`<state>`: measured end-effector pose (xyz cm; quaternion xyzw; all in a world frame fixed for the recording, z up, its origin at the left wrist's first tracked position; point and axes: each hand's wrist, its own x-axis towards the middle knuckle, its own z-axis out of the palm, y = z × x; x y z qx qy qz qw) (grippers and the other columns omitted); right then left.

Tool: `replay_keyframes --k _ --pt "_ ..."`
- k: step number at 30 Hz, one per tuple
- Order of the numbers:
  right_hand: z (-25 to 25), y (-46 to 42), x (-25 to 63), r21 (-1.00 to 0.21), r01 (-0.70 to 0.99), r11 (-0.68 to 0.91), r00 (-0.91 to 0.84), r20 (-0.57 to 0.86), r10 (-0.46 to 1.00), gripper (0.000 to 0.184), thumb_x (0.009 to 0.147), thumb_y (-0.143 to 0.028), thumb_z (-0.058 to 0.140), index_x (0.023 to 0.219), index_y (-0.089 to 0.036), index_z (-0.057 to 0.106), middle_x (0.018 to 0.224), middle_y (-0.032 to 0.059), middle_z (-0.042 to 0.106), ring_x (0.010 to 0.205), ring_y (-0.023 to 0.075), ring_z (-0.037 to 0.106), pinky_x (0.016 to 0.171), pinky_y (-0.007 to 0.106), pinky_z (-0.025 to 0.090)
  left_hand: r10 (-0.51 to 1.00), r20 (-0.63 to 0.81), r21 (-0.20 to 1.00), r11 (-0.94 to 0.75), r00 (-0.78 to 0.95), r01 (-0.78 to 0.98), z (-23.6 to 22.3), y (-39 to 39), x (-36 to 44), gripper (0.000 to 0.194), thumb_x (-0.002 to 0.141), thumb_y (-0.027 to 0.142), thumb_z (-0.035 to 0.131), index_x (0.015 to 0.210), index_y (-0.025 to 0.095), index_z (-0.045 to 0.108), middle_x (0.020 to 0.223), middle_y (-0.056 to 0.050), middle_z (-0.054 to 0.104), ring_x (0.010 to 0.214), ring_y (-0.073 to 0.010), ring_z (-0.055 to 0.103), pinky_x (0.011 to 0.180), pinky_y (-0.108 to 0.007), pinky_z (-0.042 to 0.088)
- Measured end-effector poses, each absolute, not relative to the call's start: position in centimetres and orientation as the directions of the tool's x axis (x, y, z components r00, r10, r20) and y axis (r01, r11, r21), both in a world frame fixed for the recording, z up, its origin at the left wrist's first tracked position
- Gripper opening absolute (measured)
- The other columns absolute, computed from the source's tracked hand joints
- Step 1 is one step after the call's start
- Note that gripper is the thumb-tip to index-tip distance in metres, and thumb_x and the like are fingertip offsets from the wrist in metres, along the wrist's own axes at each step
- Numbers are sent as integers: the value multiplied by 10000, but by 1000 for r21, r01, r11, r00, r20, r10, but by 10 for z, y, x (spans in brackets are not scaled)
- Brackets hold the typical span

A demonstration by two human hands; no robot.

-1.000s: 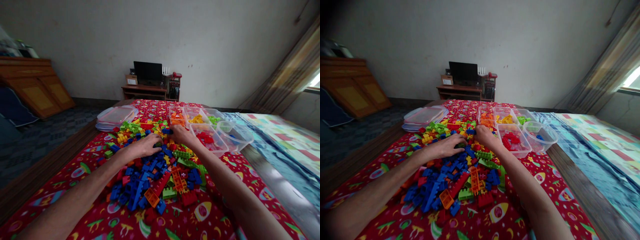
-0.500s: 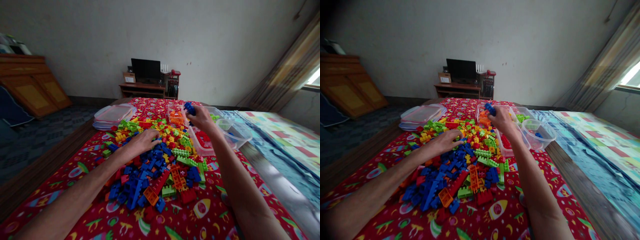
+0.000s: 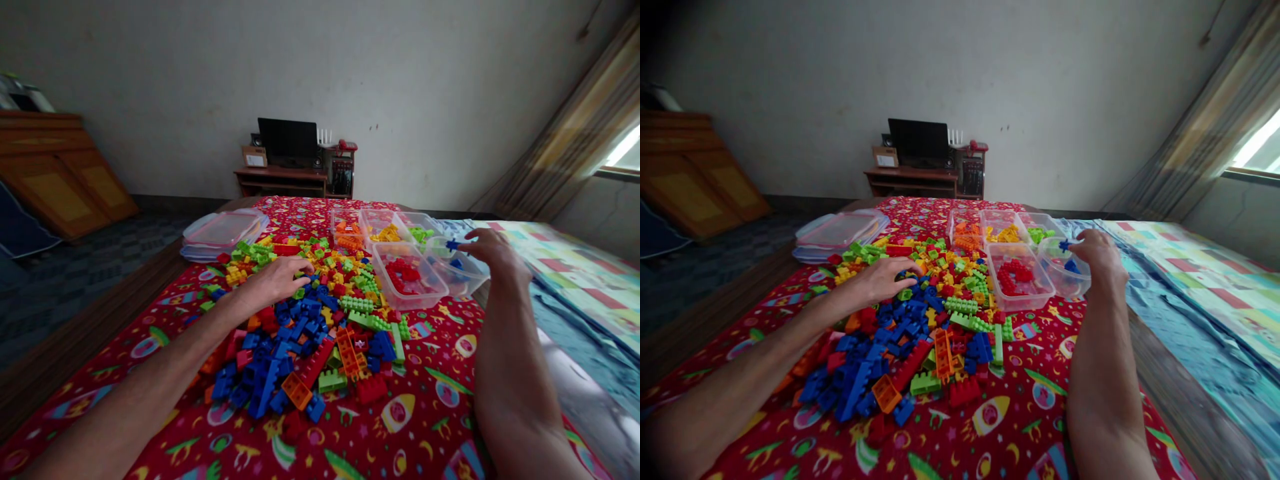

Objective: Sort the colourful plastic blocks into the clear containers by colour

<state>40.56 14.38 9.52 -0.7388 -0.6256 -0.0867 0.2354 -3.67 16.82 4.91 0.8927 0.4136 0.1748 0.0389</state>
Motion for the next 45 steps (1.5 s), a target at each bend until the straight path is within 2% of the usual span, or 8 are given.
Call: replay_keyframes --k 5,11,15,22,28,35,38,45 --pt "129 134 367 -344 912 -223 371 462 805 222 813 -297 539 956 -196 677 967 151 636 1038 333 554 829 460 427 759 371 187 -625 534 758 52 183 -56 236 823 244 500 943 166 688 980 -86 699 922 -233 643 882 -354 481" --pt "148 134 271 -315 940 133 101 627 772 259 865 -178 472 1017 -133 677 799 78 673 769 148 593 809 304 421 739 330 182 -660 587 729 31 198 -63 436 819 229 483 1234 148 588 1318 -127 576 1231 -264 507 1075 -430 368" --pt "111 143 196 -198 891 410 -328 345 879 240 864 -112 429 879 -137 667 752 63 644 640 121 527 630 259 378 692 280 176 -718 665 673 15 199 -56 474 835 148 424 1296 170 535 1368 -103 536 1300 -245 436 1103 -439 334" --pt "52 141 157 -21 809 587 -583 96 807 294 829 -25 435 1035 -97 632 993 137 642 885 184 560 782 276 420 700 367 175 -699 613 693 15 194 -55 286 834 266 531 1087 175 629 1055 -105 623 1025 -248 580 930 -403 472" --pt "49 150 164 -230 790 568 -525 226 821 439 765 -18 480 1170 -117 617 942 100 680 892 178 592 772 261 428 763 445 314 -623 469 716 29 193 -48 272 708 229 570 962 179 651 1017 -77 629 975 -239 594 907 -373 481" --pt "62 148 156 -441 692 571 -415 403 816 432 814 -87 490 1232 -139 584 960 101 704 811 168 625 712 253 425 879 259 810 -423 400 407 54 175 -39 471 761 505 549 1057 146 621 909 -61 692 824 -214 665 737 -316 534" --pt "61 145 151 -474 640 605 -429 433 793 434 825 -179 560 1257 -134 561 948 94 703 796 166 620 708 248 417 879 250 842 -404 406 358 58 168 -32 482 765 552 566 1004 140 640 879 -52 700 825 -214 668 731 -299 538" --pt "61 156 158 -607 646 463 -271 384 883 213 818 -120 491 935 -145 668 734 20 645 650 117 540 595 205 348 871 256 805 -432 418 408 55 178 -42 451 783 548 557 983 156 654 825 -49 710 751 -196 673 708 -324 554"
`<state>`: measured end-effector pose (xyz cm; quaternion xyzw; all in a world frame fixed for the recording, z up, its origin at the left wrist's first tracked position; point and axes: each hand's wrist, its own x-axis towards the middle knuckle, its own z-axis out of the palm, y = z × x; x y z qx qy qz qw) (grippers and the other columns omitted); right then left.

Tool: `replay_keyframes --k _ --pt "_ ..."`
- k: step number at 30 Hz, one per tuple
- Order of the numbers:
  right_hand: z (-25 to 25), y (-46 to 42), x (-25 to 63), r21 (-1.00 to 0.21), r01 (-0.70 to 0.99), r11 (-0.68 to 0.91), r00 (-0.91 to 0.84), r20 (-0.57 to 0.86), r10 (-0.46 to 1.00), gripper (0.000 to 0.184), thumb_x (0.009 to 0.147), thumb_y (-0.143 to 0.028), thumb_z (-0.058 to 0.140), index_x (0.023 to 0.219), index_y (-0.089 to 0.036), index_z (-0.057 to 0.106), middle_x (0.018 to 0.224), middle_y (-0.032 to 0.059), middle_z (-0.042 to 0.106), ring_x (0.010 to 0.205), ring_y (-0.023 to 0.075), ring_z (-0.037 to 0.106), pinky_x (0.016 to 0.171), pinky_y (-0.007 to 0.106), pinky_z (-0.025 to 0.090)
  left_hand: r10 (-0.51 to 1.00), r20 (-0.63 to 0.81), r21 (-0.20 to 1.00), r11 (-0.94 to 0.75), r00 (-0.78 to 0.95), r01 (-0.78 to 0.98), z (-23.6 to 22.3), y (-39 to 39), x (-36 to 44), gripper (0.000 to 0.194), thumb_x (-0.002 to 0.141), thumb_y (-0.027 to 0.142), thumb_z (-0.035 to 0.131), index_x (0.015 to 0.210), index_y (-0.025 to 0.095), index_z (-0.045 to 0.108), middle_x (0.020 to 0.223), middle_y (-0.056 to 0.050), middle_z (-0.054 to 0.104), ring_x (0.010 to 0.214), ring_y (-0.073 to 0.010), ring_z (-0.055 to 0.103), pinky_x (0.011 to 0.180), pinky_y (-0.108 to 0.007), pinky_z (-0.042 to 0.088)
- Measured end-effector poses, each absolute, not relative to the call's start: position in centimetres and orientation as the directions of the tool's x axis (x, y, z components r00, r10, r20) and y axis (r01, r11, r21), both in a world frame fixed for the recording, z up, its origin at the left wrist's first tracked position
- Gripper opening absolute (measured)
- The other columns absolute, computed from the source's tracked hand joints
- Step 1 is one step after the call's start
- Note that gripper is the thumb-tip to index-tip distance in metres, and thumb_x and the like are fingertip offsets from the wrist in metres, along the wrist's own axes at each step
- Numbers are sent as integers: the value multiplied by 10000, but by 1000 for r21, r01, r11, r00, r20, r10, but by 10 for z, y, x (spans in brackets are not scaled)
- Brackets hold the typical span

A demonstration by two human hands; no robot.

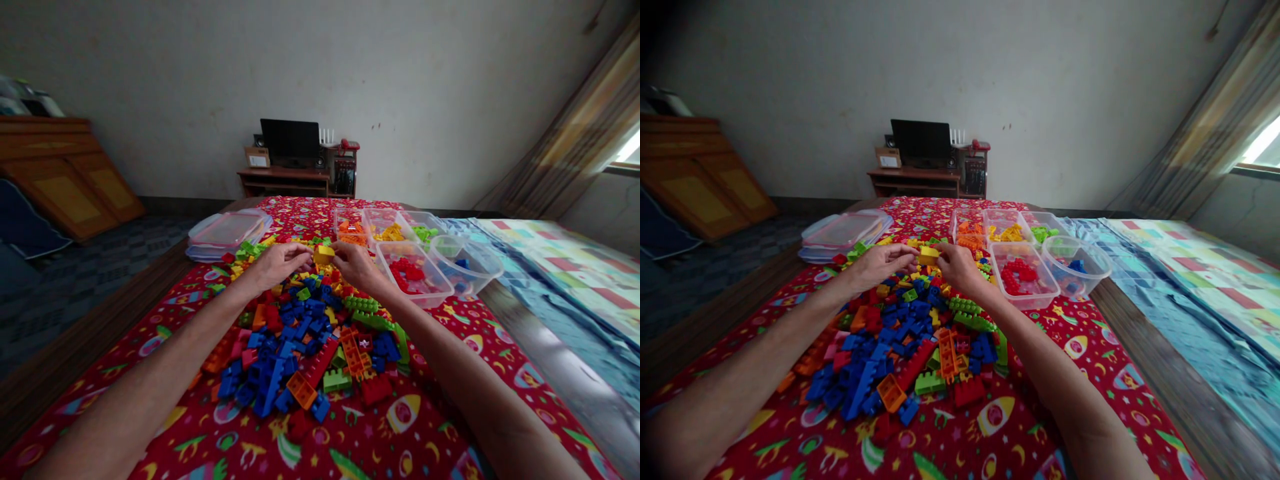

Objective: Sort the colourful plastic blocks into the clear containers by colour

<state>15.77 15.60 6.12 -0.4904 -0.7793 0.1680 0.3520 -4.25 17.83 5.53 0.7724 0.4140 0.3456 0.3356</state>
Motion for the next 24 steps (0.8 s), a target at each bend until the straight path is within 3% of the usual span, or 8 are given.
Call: replay_keyframes --k 2,4,8,11,14,16,20,24 --pt "61 159 160 -635 651 416 -236 352 906 171 815 -143 496 868 -148 659 684 2 608 621 110 510 565 203 322 870 306 726 -476 386 497 57 183 -52 389 805 487 542 976 157 655 870 -59 715 779 -198 672 747 -339 550" --pt "60 160 161 -667 643 375 -213 314 925 155 821 -169 491 825 -156 646 649 -14 575 591 101 486 550 202 305 847 370 565 -532 382 631 57 187 -60 296 815 388 542 955 162 672 926 -69 718 842 -213 664 821 -366 529" --pt "61 160 163 -677 645 355 -228 273 935 196 850 -255 488 715 -153 588 608 -30 521 547 80 431 543 211 282 761 339 276 -642 553 715 46 190 -65 214 778 251 577 927 171 708 1010 -93 713 983 -245 631 942 -401 469" --pt "71 160 170 -600 717 353 -224 281 933 267 845 -298 509 618 -158 517 568 -38 458 534 75 383 531 228 250 709 295 258 -705 640 661 32 190 -61 231 812 239 547 972 193 708 1045 -74 706 999 -215 624 940 -358 469" --pt "87 156 183 -494 784 375 -259 289 922 188 769 -236 584 614 -161 507 587 -36 463 555 78 387 535 233 252 694 324 254 -718 643 648 23 190 -59 217 844 238 528 973 209 701 1021 -60 704 971 -194 625 923 -336 463" --pt "98 150 193 -447 798 404 -335 230 914 32 733 -165 591 718 -159 563 636 -27 520 580 87 422 547 229 280 683 343 229 -727 645 648 22 190 -59 185 840 226 537 918 201 703 976 -68 704 940 -200 625 894 -337 465" --pt "108 138 206 -368 801 472 -489 51 871 314 761 -115 565 1064 -188 594 816 13 636 679 122 527 586 230 349 699 321 217 -711 640 668 26 190 -56 165 797 162 538 798 191 700 842 -56 696 813 -189 627 805 -313 479" --pt "96 135 200 -234 823 517 -541 -47 840 256 819 -303 623 1065 -233 618 965 53 670 808 176 593 614 254 387 765 358 330 -640 536 694 34 190 -51 142 760 211 562 784 195 701 805 -40 693 767 -177 624 767 -290 486"
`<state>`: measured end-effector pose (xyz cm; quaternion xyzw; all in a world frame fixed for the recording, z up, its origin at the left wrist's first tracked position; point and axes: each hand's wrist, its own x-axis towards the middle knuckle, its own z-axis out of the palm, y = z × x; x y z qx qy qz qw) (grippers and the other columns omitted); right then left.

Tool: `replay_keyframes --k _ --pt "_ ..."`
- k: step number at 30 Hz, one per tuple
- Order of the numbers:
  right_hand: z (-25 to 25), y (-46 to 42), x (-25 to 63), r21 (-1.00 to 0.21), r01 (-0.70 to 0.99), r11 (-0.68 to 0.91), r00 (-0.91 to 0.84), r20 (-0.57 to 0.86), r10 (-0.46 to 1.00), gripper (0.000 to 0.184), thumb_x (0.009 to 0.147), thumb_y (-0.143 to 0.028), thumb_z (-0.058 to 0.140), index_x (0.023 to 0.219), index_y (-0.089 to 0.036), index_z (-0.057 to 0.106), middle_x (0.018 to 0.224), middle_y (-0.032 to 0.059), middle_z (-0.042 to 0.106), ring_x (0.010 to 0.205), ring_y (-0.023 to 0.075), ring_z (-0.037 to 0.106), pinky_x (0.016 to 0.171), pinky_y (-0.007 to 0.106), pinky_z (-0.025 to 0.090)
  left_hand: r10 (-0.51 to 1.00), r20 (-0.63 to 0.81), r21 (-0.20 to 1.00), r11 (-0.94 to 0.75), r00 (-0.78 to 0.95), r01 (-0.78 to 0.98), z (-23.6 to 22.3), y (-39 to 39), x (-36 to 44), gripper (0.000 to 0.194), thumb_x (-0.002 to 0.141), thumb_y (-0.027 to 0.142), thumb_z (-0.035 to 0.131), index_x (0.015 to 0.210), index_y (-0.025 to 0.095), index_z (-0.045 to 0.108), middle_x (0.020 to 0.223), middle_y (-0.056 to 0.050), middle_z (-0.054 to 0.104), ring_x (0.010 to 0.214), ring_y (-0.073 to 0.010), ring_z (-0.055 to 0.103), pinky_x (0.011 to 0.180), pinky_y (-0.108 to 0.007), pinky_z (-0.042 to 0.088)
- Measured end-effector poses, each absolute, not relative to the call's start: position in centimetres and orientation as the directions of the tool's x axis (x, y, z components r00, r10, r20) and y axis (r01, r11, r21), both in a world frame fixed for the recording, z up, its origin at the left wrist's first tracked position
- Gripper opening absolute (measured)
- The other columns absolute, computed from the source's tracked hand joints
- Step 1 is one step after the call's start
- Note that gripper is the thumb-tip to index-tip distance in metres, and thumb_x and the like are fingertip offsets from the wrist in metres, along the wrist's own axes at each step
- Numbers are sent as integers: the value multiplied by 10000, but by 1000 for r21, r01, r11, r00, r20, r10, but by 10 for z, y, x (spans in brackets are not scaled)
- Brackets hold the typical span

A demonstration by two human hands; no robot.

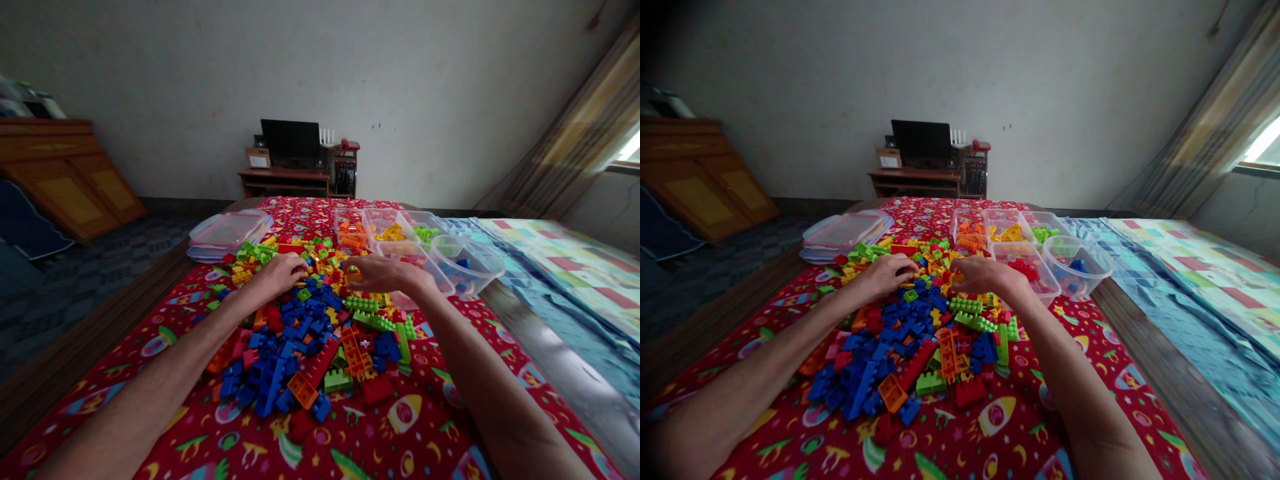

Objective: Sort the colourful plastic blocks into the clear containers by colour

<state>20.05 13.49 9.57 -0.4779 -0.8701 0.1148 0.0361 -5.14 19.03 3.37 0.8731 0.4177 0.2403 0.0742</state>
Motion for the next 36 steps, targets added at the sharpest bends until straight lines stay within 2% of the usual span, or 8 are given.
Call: replay_keyframes --k 3,6,10,15,17,23,29,36 --pt "86 134 189 -181 819 545 -563 -69 824 252 794 -392 668 988 -232 646 967 73 683 871 221 616 626 271 397 839 344 550 -544 421 634 41 189 -51 196 735 297 587 853 179 690 730 -20 661 696 -170 614 695 -288 499" --pt "83 134 182 -154 819 553 -566 -58 822 210 780 -319 677 957 -207 654 967 88 683 876 220 623 637 267 400 898 269 773 -417 347 478 50 184 -52 363 696 353 650 1000 154 648 742 -2 623 684 -151 614 676 -283 509" --pt "84 138 182 -273 795 541 -552 42 832 287 752 -268 657 1023 -176 641 958 79 671 832 176 597 649 244 401 915 228 892 -334 333 306 58 173 -48 554 691 330 697 1198 172 541 948 -37 623 823 -152 639 767 -305 526" --pt "80 144 174 -576 693 434 -421 165 892 451 741 -206 613 1185 -144 577 836 27 639 686 124 545 603 230 396 898 238 916 -334 371 220 58 163 -30 654 689 342 730 1265 180 466 1064 -71 611 902 -175 649 804 -338 536" --pt "76 142 167 -624 629 464 -442 204 873 490 734 -181 610 1220 -149 561 827 17 634 684 121 544 611 229 396 905 220 925 -312 365 215 55 160 -22 679 688 402 738 1265 180 458 1078 -81 614 858 -176 660 755 -325 544" --pt "68 138 155 -632 604 486 -459 223 860 277 762 -268 661 1004 -136 682 732 -1 612 659 109 522 602 214 348 924 176 936 -263 339 232 49 157 -16 840 620 581 748 1278 162 434 907 -50 668 725 -187 667 619 -288 536" --pt "78 145 170 -629 600 495 -430 268 862 268 778 -351 657 960 -159 697 680 -22 580 617 95 488 583 208 335 889 252 875 -378 381 303 54 161 -22 593 791 634 545 1135 152 582 853 -58 687 734 -198 675 654 -302 549" --pt "106 200 240 -406 870 280 -74 454 888 221 778 -319 621 868 -137 709 685 21 620 618 121 531 606 241 367 899 313 801 -423 306 423 69 171 -45 442 839 485 483 1045 126 637 866 -79 699 762 -211 685 697 -345 563"
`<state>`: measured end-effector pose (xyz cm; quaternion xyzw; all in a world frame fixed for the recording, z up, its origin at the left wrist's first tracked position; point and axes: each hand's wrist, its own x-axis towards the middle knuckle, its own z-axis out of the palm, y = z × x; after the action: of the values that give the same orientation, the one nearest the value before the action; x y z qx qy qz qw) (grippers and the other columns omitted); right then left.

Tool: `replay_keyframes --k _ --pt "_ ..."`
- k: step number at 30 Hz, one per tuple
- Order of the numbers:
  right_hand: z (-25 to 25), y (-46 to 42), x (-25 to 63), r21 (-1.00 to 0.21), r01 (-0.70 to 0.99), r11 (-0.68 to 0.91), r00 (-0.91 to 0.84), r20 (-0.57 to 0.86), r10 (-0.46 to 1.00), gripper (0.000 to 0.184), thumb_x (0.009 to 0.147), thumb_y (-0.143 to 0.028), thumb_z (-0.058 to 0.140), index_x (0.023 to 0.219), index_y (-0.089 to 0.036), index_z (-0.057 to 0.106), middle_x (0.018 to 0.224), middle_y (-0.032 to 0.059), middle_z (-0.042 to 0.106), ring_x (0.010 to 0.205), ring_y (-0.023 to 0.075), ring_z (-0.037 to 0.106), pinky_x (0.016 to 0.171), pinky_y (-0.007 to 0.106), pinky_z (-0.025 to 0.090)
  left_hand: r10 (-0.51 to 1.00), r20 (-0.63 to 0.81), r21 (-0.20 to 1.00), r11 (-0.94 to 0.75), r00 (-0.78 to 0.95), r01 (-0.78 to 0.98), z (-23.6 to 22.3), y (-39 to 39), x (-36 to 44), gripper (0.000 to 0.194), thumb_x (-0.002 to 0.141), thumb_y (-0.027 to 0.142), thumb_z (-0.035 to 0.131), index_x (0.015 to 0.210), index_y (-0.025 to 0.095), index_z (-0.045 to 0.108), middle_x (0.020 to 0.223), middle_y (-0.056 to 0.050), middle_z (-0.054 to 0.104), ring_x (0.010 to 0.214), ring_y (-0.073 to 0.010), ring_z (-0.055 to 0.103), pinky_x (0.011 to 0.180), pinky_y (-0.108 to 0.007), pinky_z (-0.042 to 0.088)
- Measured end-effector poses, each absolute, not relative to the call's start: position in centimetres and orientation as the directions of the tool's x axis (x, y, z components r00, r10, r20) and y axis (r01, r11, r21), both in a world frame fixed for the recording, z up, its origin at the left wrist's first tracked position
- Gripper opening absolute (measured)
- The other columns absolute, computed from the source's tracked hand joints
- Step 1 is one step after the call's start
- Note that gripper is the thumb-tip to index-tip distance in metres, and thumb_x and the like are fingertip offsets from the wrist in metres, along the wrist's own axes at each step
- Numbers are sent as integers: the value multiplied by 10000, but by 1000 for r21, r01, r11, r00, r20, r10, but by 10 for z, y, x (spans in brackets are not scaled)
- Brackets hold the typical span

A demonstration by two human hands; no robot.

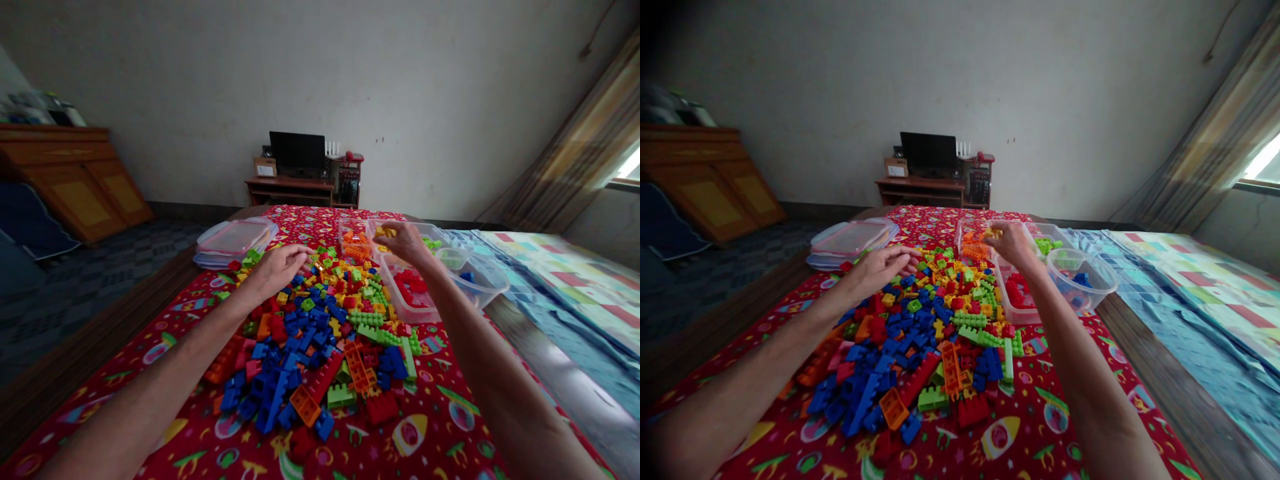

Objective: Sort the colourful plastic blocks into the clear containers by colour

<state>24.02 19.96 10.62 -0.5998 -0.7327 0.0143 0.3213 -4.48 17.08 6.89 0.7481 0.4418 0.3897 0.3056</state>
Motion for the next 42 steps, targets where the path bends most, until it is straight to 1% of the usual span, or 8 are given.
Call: replay_keyframes --k 5,9,16,24,34,38,40,42 --pt "114 243 278 -377 923 80 71 370 926 438 800 -339 602 1142 -68 644 911 151 692 738 197 636 687 299 458 884 380 593 -458 271 662 78 177 -67 403 839 414 440 1027 147 677 908 -90 723 806 -227 683 751 -343 538" --pt "114 234 267 -288 944 160 9 506 862 415 842 -327 548 1160 -78 646 1075 195 678 972 263 630 843 358 458 893 375 328 -380 250 865 77 190 -90 374 831 341 428 1032 171 694 1040 -87 717 914 -243 663 852 -331 499" --pt "108 162 211 -387 775 501 -309 459 833 280 875 -274 494 992 -141 712 909 89 727 739 154 641 680 266 447 946 278 101 -199 165 975 47 217 -124 437 885 338 348 1155 121 615 1175 -156 632 1117 -285 576 986 -372 423" --pt "87 137 181 -400 673 622 -513 354 782 270 895 -246 473 963 -145 714 810 62 707 683 120 590 613 238 375 957 183 154 -256 227 954 30 198 -89 416 925 377 329 1196 158 556 1070 -128 581 1099 -311 523 939 -455 417" --pt "79 133 175 -379 674 634 -531 348 773 243 890 -236 494 936 -147 715 797 70 691 684 123 581 626 241 345 777 358 269 -616 517 740 48 163 -36 391 905 434 386 1103 197 625 1112 -94 602 1066 -238 562 958 -370 434" --pt "77 133 174 -356 694 626 -522 350 778 229 889 -218 492 945 -164 708 741 51 661 667 120 556 627 240 322 893 351 313 -397 283 863 75 177 -71 412 882 411 377 1103 196 651 978 -67 685 835 -210 635 814 -315 474" --pt "78 133 175 -353 696 625 -520 352 778 225 890 -206 490 951 -170 703 726 44 650 658 116 540 629 243 315 943 313 249 -200 116 948 80 186 -101 429 882 395 354 1118 183 642 951 -81 691 851 -236 633 799 -333 463" --pt "78 134 176 -357 699 620 -519 344 783 225 890 -201 488 949 -172 703 713 41 642 645 114 527 628 247 312 967 249 209 -102 48 972 78 193 -130 404 863 341 348 977 130 674 889 -133 684 876 -299 626 799 -400 449"
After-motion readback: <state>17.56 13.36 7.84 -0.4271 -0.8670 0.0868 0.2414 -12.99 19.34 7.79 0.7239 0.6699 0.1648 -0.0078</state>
